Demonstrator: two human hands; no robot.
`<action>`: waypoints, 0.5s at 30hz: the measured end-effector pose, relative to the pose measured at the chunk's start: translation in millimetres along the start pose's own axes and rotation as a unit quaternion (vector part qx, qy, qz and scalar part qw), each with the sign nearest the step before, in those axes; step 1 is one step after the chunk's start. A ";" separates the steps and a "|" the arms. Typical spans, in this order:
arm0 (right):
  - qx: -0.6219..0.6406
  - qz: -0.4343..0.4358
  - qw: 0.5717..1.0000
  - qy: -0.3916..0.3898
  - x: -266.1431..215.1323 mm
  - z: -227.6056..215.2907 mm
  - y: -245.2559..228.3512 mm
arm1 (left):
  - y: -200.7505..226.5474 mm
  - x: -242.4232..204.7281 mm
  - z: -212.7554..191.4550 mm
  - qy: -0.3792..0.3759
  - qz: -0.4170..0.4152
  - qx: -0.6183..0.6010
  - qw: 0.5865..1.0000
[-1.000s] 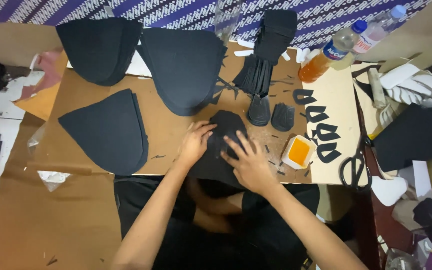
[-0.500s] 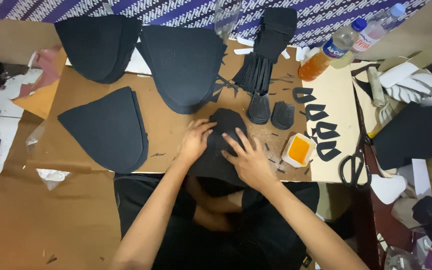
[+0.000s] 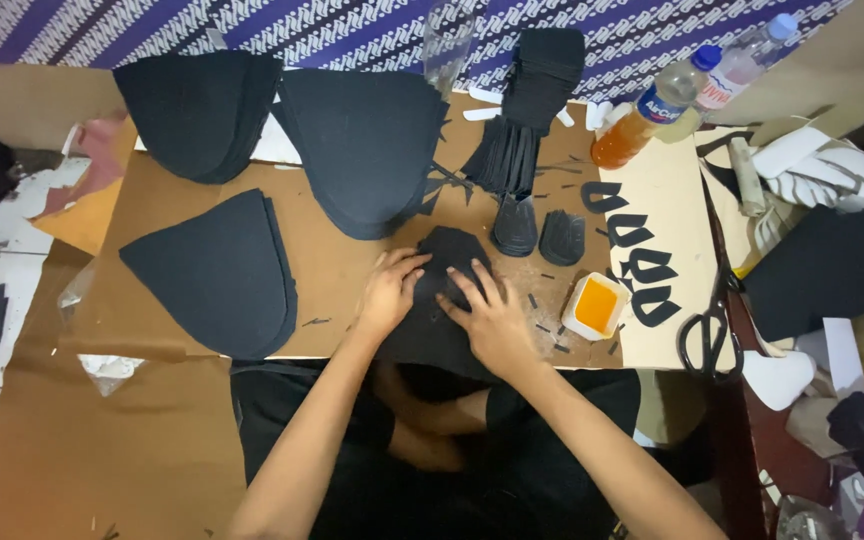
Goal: Assembling pre-cut black material pieces by aligning them and pressing them together on a cardboard workspace.
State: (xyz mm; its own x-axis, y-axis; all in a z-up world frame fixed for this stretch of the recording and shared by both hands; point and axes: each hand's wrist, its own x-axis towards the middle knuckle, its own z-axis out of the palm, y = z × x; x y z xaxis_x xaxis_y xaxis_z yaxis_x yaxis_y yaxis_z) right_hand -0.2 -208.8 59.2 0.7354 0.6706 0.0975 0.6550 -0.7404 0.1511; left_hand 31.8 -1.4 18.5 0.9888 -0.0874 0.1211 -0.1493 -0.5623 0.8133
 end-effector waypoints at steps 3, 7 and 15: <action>-0.013 0.055 0.998 0.000 1.3 10.8 8.9 | -6.9 1.9 4.2 -0.004 0.000 0.003 1.000; 0.038 0.054 0.998 -0.022 -4.7 -11.1 -4.2 | -17.8 0.6 11.3 -0.007 0.010 0.003 1.000; 0.169 0.332 0.905 0.207 -59.0 -46.4 86.2 | 0.6 -32.9 13.2 0.091 -0.128 -0.108 0.982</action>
State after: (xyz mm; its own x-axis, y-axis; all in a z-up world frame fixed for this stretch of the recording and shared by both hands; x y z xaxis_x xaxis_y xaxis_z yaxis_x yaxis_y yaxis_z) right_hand 4.8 -310.1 112.2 0.9044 -0.0180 0.4262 0.1604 -0.9114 -0.3789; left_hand -0.8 -9.7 7.5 0.9811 0.1927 -0.0191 0.0884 -0.3579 0.9296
